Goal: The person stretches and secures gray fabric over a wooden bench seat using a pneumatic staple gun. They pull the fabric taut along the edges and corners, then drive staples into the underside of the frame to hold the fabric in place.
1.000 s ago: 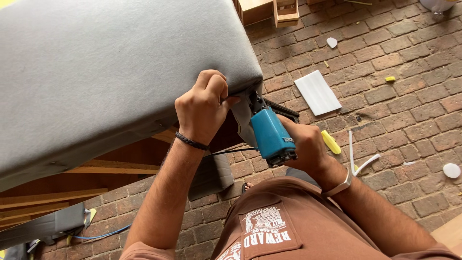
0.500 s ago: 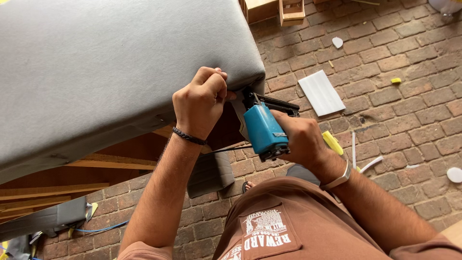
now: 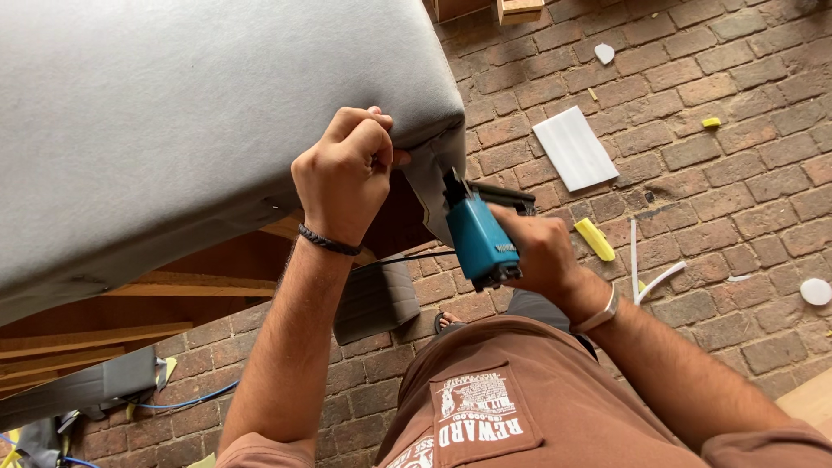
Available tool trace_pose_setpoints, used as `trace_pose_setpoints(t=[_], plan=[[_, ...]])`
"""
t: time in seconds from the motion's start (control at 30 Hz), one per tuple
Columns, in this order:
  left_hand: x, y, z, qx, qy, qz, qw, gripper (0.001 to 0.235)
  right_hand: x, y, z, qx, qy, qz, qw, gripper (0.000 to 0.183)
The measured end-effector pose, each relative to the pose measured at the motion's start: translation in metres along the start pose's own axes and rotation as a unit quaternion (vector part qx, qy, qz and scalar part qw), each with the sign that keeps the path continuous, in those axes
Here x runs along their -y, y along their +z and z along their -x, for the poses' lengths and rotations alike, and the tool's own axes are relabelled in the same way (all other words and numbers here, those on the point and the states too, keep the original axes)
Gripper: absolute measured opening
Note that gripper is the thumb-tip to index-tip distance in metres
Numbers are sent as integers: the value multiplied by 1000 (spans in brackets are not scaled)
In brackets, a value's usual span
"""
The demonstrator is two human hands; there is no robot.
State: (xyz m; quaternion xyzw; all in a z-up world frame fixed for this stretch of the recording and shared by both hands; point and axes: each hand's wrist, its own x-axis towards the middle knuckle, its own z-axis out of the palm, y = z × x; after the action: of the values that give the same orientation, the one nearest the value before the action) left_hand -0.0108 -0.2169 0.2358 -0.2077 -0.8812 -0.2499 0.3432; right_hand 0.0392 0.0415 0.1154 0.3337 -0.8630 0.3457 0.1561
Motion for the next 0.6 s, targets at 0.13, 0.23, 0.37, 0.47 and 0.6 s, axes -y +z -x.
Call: trace_pose_setpoints(t=[0.13, 0.23, 0.37, 0.47, 0.6], plan=[[-4, 2, 4, -14, -24, -11, 1000, 32, -10, 27, 8, 16, 16, 16, 1000, 57], [-1, 2, 2, -12, -11, -1, 1000, 32, -20, 39, 15, 3, 12, 26, 1000, 58], [0, 1, 2, -5, -9, -5, 1000, 31, -18, 35, 42, 73, 37, -17, 997, 62], [-2, 2, 5, -9, -24, -1, 1000, 32, -16, 36, 57, 29, 5, 23, 999, 69], [-1, 1, 2, -16, -23, -12, 1000, 31, -23, 60, 37, 25, 31, -1, 999, 63]])
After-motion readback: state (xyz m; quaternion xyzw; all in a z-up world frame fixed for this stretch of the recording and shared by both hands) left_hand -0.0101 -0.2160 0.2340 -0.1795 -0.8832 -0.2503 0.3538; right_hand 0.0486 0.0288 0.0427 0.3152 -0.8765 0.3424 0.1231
